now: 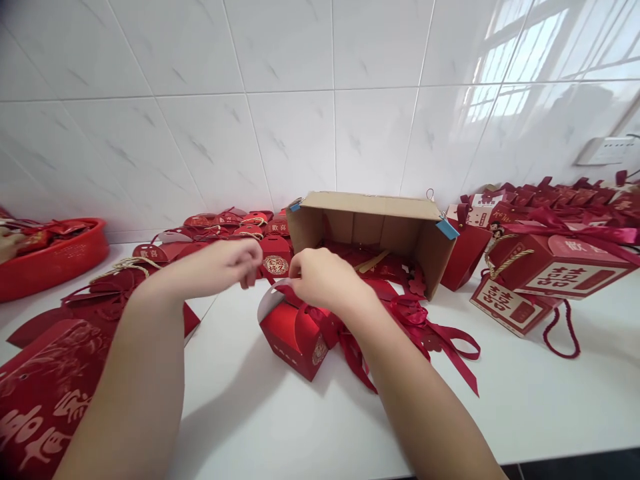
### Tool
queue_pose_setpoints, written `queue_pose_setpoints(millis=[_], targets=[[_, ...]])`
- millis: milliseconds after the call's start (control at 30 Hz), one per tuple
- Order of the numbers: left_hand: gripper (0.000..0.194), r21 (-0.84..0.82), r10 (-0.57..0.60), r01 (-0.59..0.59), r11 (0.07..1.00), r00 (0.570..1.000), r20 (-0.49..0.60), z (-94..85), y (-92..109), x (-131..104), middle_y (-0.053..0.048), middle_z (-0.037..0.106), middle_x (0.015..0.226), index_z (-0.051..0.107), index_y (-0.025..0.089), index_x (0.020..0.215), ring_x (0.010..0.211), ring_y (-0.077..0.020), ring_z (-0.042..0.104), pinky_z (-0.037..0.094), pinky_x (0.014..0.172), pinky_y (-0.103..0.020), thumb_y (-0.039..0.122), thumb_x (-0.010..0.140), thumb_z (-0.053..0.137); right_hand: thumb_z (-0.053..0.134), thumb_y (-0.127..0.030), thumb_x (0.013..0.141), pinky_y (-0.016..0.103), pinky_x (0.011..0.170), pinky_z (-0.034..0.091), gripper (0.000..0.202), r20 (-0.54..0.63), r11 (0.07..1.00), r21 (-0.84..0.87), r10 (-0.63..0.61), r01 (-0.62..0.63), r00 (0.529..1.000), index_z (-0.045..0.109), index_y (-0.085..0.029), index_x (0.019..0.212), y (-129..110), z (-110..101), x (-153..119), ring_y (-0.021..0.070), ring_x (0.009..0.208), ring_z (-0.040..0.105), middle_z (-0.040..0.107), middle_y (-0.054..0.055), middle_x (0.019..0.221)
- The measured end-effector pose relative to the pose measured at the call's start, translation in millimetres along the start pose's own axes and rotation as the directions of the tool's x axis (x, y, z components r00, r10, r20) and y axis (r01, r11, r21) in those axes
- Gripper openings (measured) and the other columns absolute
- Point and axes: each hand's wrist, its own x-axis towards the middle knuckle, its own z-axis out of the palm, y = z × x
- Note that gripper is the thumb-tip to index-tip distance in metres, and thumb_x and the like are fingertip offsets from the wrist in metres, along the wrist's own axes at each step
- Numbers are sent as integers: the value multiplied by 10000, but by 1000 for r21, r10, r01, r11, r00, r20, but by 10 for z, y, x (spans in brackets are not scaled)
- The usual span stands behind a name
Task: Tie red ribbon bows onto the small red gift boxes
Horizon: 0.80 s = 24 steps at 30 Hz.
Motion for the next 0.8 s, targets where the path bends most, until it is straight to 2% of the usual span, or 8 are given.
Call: queue_pose_setpoints(millis=[67, 167, 233, 300, 400, 567, 700, 800], targets=[[37, -277, -18, -72, 958, 951, -310, -78, -34, -27, -7, 668, 715, 496, 215, 822, 609, -153, 618, 450, 534, -259, 248, 834, 484, 567, -150, 761, 241, 572, 384, 151, -61, 997, -65, 39, -43, 997, 657, -238, 844, 57, -138, -91, 154, 741, 599, 685, 22, 891], [75, -580, -144, -445, 682, 696, -703, -196, -48, -79, 8, 603, 612, 484, 201, 786, 475, -117, 561, 424, 457, -239, 152, 843, 485, 603, -96, 691, 250, 528, 364, 131, 7, 969, -212, 133, -129, 991, 630, -220, 723, 143, -286, -195, 157, 665, 588, 669, 21, 804], [129, -593, -211, -640, 489, 574, -792, -259, -34, -129, 12, 563, 574, 501, 189, 747, 439, -107, 528, 408, 417, -232, 98, 835, 479, 688, -186, 655, 253, 491, 351, 83, 151, 961, -252, 157, -116, 976, 617, -215, 687, 172, -302, -209, 162, 620, 579, 652, 18, 750], [156, -563, -226, -728, 392, 517, -825, -299, -11, -186, 6, 549, 581, 527, 176, 724, 468, -104, 536, 413, 417, -224, 75, 835, 485, 768, -338, 595, 254, 458, 337, 229, 272, 963, -260, 140, -68, 952, 609, -220, 710, 165, -255, -178, 165, 595, 572, 636, 11, 733], [181, -514, -220, -763, 392, 465, -857, -321, 21, -255, 2, 548, 610, 537, 178, 710, 518, -105, 563, 400, 419, -209, 72, 847, 484, 787, -425, 555, 251, 435, 331, 370, 326, 958, -285, 121, -25, 937, 585, -221, 790, 107, -131, -91, 169, 608, 572, 628, 16, 799], [131, -436, -213, -787, 438, 380, -900, -324, 25, -292, 6, 574, 707, 522, 187, 743, 612, -130, 623, 439, 476, -225, 74, 807, 509, 657, -212, 648, 244, 442, 333, 273, 333, 956, -293, 85, 18, 939, 525, -219, 887, 41, 51, 42, 166, 629, 572, 619, 30, 851], [91, -514, -241, -744, 426, 454, -858, -324, -2, -298, -47, 653, 861, 500, 177, 738, 800, -216, 691, 544, 654, -333, 132, 817, 506, 555, -147, 678, 243, 452, 340, 242, 325, 969, -239, 21, 61, 945, 475, -224, 894, 67, 141, 126, 163, 638, 564, 617, 36, 883], [153, -541, -225, -734, 411, 494, -840, -317, -5, -295, -58, 662, 790, 489, 172, 707, 731, -208, 690, 553, 622, -338, 103, 835, 443, 536, -119, 666, 238, 471, 346, 245, 305, 974, -216, -4, 73, 952, 466, -230, 873, 99, 145, 147, 162, 664, 565, 622, 27, 886]])
